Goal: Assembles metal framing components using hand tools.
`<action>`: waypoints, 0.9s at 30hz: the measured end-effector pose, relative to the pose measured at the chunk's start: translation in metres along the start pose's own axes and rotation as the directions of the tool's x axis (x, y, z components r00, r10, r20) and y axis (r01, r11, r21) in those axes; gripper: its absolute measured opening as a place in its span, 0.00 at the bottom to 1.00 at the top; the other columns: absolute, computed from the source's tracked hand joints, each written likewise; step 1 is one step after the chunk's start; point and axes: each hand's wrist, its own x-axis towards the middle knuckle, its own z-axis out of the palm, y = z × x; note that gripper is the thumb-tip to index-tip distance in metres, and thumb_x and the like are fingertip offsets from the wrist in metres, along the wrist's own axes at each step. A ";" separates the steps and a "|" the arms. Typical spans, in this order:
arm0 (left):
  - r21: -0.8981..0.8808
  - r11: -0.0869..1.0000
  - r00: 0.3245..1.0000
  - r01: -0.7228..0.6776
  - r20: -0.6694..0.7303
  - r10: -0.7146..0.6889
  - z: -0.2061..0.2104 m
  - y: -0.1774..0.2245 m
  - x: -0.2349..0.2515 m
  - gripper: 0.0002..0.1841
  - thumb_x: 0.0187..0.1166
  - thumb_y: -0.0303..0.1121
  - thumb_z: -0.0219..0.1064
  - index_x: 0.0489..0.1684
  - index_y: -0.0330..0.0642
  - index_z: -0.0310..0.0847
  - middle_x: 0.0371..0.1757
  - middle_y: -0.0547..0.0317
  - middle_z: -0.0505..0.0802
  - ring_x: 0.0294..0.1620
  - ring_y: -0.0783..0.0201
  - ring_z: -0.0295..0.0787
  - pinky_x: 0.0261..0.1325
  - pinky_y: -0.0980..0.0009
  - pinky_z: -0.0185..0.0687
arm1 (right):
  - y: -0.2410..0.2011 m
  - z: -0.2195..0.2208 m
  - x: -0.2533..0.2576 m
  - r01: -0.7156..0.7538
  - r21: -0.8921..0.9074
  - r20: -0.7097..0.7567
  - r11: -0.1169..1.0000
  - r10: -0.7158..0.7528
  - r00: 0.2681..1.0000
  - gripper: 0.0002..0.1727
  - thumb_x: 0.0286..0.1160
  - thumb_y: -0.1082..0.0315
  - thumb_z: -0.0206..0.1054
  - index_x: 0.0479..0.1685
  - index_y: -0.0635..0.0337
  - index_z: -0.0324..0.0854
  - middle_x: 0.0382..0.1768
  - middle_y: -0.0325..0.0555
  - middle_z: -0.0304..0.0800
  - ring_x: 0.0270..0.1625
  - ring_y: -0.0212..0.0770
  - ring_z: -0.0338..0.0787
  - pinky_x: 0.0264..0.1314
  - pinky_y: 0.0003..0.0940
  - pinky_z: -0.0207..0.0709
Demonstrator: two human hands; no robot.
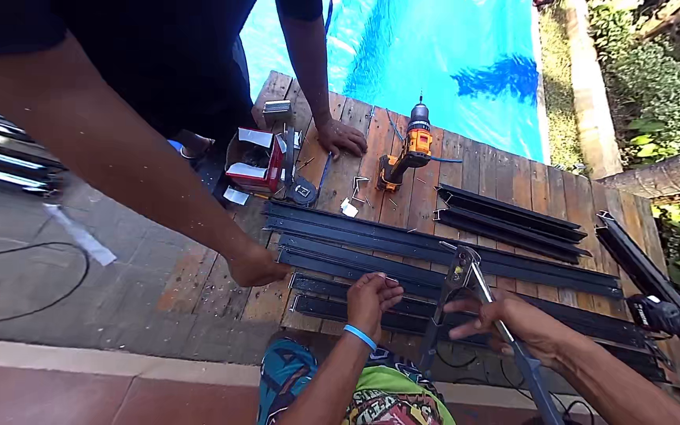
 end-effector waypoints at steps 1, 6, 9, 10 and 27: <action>-0.009 1.000 1.000 0.016 0.011 -0.016 0.005 -0.004 -0.002 0.13 0.94 0.29 0.52 0.55 0.24 0.76 0.38 0.38 0.94 0.38 0.48 0.97 0.47 0.56 0.95 | 0.006 0.008 -0.006 -0.005 -0.017 0.014 1.000 0.006 1.000 0.35 0.66 0.73 0.60 0.81 0.49 0.69 0.75 0.48 0.85 0.38 0.40 0.95 0.15 0.26 0.75; -0.188 0.970 0.988 0.152 0.058 -0.144 0.012 -0.004 -0.015 0.16 0.94 0.32 0.50 0.67 0.27 0.69 0.44 0.37 0.93 0.42 0.47 0.96 0.51 0.54 0.94 | 0.042 0.045 -0.013 0.010 -0.269 -0.007 0.963 -0.012 1.000 0.24 0.70 0.71 0.64 0.70 0.53 0.80 0.48 0.48 0.97 0.16 0.39 0.82 0.13 0.33 0.73; -0.223 0.956 0.982 0.191 0.053 -0.183 0.005 -0.001 -0.022 0.15 0.94 0.33 0.51 0.65 0.29 0.69 0.44 0.38 0.91 0.40 0.49 0.95 0.49 0.54 0.94 | 0.058 0.060 -0.009 0.011 -0.275 0.018 0.961 -0.007 1.000 0.26 0.69 0.70 0.64 0.70 0.51 0.79 0.46 0.47 0.98 0.16 0.39 0.83 0.13 0.33 0.72; -0.224 0.955 0.981 0.195 0.052 -0.189 0.002 0.001 -0.024 0.14 0.94 0.33 0.51 0.63 0.29 0.71 0.44 0.39 0.91 0.40 0.49 0.95 0.49 0.55 0.94 | 0.061 0.065 -0.008 0.017 -0.266 0.022 0.964 -0.012 1.000 0.26 0.68 0.71 0.64 0.70 0.51 0.79 0.46 0.47 0.98 0.16 0.39 0.84 0.12 0.33 0.72; -0.189 0.930 0.949 0.315 0.099 -0.301 -0.085 0.048 -0.035 0.12 0.93 0.33 0.53 0.58 0.32 0.74 0.40 0.42 0.91 0.37 0.51 0.95 0.48 0.57 0.95 | 0.069 0.154 0.005 0.015 -0.198 0.046 0.980 -0.006 0.999 0.27 0.68 0.70 0.64 0.71 0.46 0.79 0.43 0.44 0.97 0.13 0.37 0.79 0.11 0.31 0.70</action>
